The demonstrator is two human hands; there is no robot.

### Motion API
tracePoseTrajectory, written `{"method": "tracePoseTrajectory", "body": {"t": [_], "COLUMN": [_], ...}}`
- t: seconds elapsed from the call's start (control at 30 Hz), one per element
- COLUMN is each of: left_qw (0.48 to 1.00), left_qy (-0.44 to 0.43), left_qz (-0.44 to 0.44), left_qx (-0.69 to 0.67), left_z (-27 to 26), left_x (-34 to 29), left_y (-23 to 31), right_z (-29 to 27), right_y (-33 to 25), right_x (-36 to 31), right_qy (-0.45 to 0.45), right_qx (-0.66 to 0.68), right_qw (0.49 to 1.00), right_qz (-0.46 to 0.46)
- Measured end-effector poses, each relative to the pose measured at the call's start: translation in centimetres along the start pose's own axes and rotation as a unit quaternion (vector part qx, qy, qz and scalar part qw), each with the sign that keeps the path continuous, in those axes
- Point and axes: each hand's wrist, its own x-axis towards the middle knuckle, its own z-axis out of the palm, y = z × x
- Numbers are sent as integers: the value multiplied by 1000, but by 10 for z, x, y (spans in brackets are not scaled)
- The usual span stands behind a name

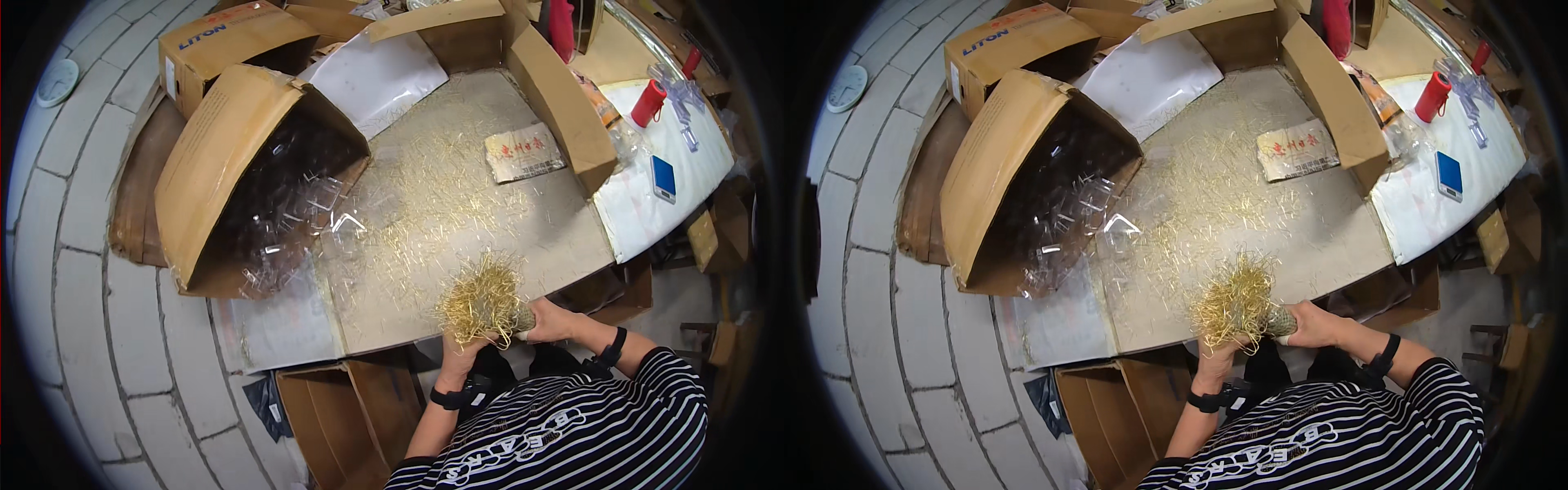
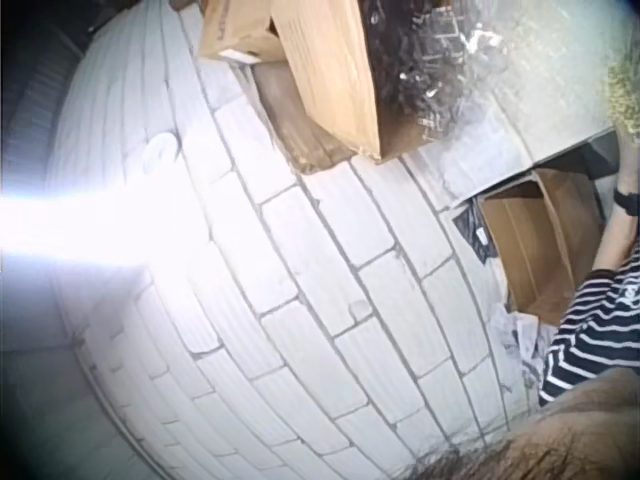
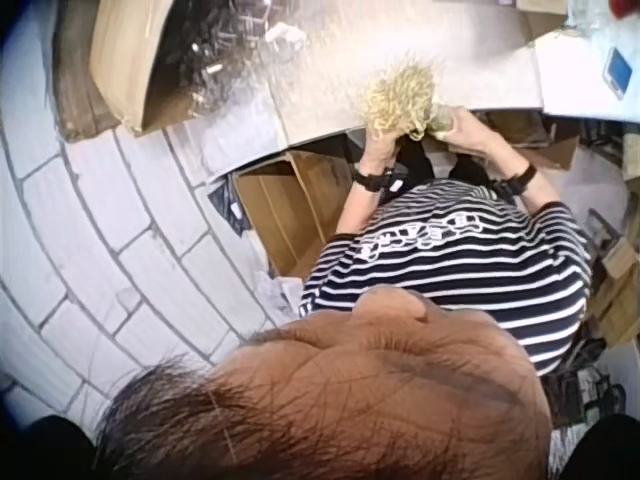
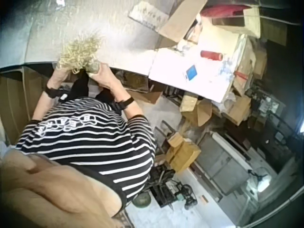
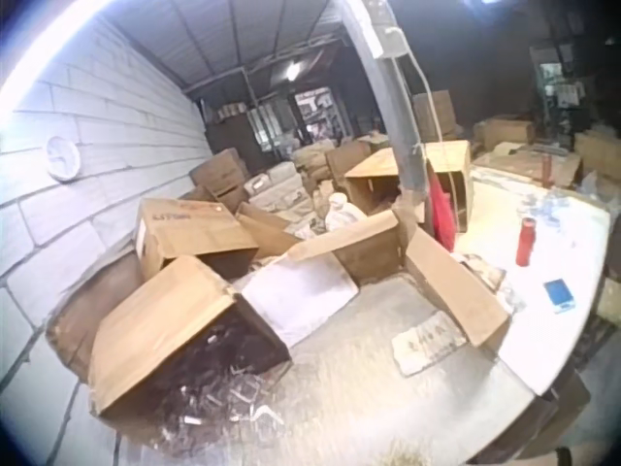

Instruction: Sorting small metal pins and assembling plastic components using an industrial machine.

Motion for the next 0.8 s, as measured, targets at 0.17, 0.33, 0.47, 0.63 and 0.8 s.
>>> {"method": "tracePoseTrajectory", "body": {"t": [0.17,0.33,0.47,0.63,0.8], "left_qw": [986,981,975,970,966], "left_qy": [-131,-173,-207,-225,-202], "left_qz": [-48,12,-35,-46,19], "left_qx": [95,89,75,79,163], "left_z": [-21,-4,-6,-7,-15], "left_x": [39,63,72,72,76], "left_y": [43,72,75,73,59], "right_z": [-10,-19,-20,-20,-11], "right_y": [-24,-17,-20,-16,1], "right_x": [23,34,36,35,33], "right_qy": [-16,-95,-96,-227,-319], "right_qx": [-60,25,52,135,329], "right_qw": [997,994,994,954,860], "right_qz": [54,45,24,141,224]}}
